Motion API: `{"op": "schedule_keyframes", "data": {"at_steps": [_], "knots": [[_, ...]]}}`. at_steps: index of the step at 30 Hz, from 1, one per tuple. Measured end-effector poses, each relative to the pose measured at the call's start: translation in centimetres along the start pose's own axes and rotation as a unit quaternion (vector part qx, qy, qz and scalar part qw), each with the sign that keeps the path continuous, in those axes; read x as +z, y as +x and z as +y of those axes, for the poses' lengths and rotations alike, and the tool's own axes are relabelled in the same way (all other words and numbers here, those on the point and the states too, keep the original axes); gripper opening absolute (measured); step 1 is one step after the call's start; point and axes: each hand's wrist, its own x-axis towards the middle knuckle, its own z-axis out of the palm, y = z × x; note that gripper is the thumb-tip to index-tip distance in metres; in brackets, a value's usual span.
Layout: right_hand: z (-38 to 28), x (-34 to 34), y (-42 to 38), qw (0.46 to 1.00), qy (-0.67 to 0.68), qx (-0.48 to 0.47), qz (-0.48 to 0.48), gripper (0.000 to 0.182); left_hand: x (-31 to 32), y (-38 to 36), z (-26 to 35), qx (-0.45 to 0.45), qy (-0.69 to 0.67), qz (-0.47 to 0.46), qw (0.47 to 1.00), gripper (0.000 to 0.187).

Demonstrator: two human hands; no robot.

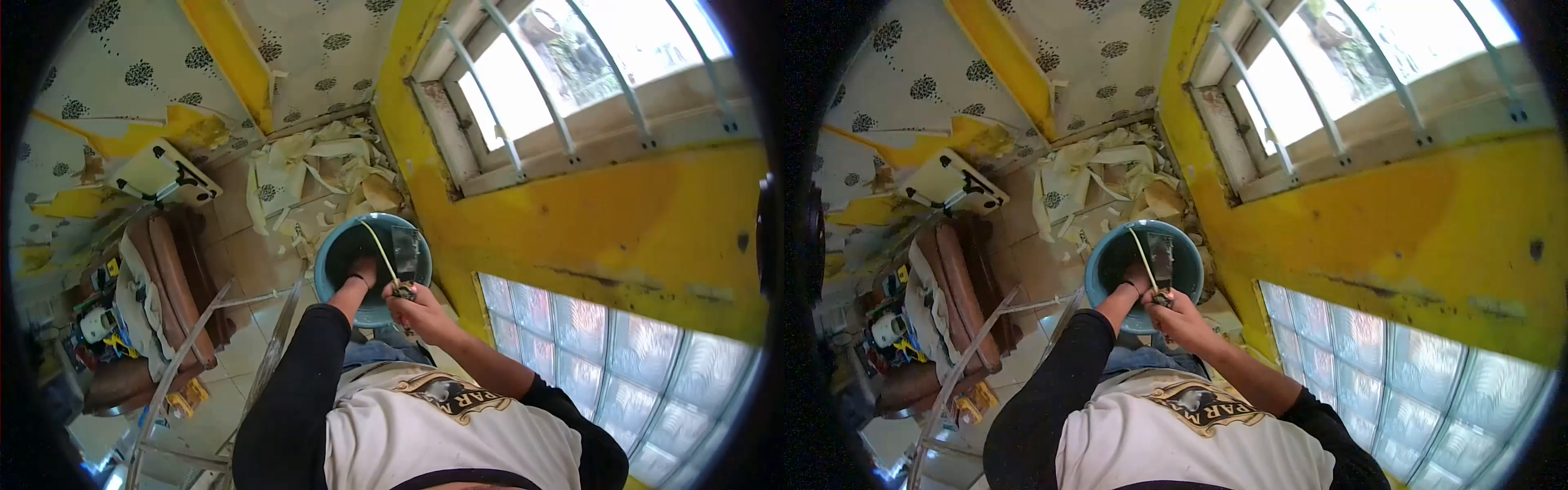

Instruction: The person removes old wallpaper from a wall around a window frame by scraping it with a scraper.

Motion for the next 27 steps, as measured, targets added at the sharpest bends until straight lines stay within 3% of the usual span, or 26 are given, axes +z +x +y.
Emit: {"op": "schedule_keyframes", "data": {"at_steps": [5,10,14,20,25,27], "knots": [[-1.1,-0.2,7.7,0.997,-0.025,0.03,-0.06,0.01,-12.8,-1.9,3.6,-0.182,-0.163,0.007,0.97,0.034],[-0.3,-0.8,13.2,0.986,-0.018,0.135,-0.099,0.013,-6.4,1.0,-0.2,-0.204,-0.16,-0.013,0.966,0.033],[0.2,-1.2,18.4,0.982,0.023,0.144,-0.118,0.01,-2.2,4.1,-2.7,-0.21,-0.163,-0.034,0.963,0.033],[4.4,-2.8,24.9,0.982,-0.01,0.179,-0.054,0.011,1.5,13.2,-6.7,-0.196,-0.17,-0.026,0.965,0.033],[9.7,-4.5,29.0,0.976,0.039,0.212,-0.012,0.01,1.5,19.7,-9.1,-0.186,-0.163,-0.009,0.969,0.033],[10.9,-5.1,30.7,0.984,0.056,0.169,0.01,0.01,1.0,20.7,-9.7,-0.187,-0.155,-0.005,0.97,0.033]]}}
